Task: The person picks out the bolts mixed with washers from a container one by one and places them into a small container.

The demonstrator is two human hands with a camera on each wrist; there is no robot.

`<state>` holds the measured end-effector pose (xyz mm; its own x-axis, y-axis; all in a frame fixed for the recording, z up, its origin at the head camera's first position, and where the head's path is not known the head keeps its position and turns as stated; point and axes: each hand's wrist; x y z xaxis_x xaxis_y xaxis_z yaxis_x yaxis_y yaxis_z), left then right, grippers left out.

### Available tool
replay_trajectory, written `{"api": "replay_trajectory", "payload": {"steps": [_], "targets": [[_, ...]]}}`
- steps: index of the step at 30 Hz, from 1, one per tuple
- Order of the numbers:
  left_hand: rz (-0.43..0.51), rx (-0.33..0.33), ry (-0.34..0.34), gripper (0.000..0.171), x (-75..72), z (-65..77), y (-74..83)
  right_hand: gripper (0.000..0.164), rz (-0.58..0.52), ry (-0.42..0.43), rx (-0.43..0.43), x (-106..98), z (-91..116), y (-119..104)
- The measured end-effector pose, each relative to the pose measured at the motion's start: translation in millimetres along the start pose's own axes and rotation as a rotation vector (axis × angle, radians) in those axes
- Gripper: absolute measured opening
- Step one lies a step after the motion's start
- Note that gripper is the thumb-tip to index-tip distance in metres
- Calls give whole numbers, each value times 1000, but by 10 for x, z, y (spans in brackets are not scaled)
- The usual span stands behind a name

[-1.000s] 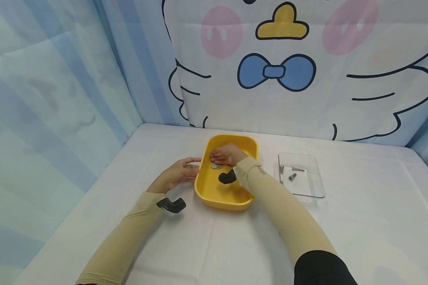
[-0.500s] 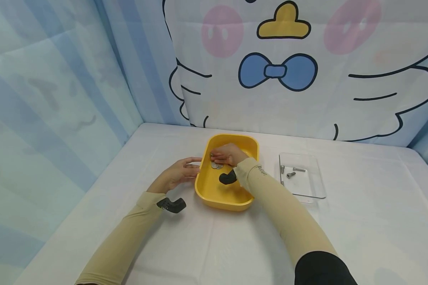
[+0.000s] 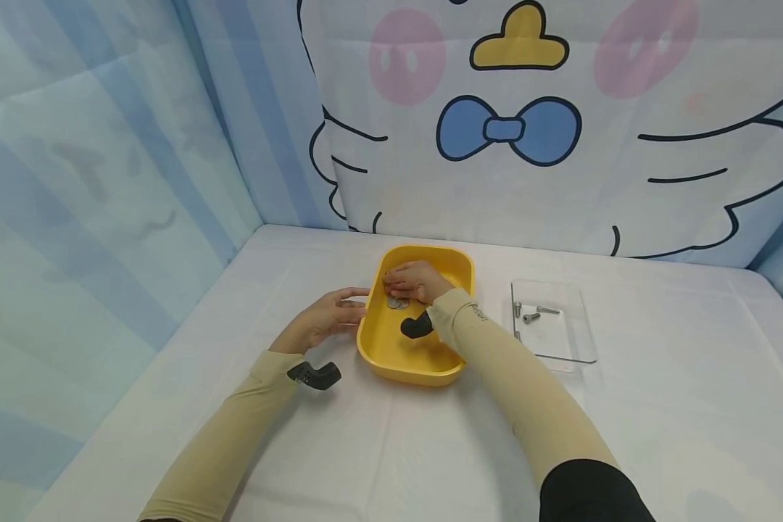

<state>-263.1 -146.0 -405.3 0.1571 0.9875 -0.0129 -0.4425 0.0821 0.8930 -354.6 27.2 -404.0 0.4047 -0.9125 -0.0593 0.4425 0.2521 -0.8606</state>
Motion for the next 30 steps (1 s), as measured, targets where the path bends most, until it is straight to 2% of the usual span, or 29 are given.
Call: {"api": "replay_trajectory", "payload": {"steps": [6,14,21,30], "targets": [[-4,9,-1,49,-4,1,-3,25,60,33,-60,32,22,-15],[1,1,11,50,2,1,-7,18,92,69,-96,46,55,-33],[-4,5,9,50,-2,8,-7,27,204,74,-176,3,89,-65],[4,11,-7,49,-5,8,-13,26,304,87,-280,-47,217,-123]]}}
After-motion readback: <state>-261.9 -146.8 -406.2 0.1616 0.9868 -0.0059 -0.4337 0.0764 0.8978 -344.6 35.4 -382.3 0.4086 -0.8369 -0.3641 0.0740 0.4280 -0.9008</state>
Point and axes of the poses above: each hand's wrist, its own z-axis away from the middle knuckle, its own x-axis out of the palm, y = z × x, and after that the axes turned 6 degrees about z, right-handed
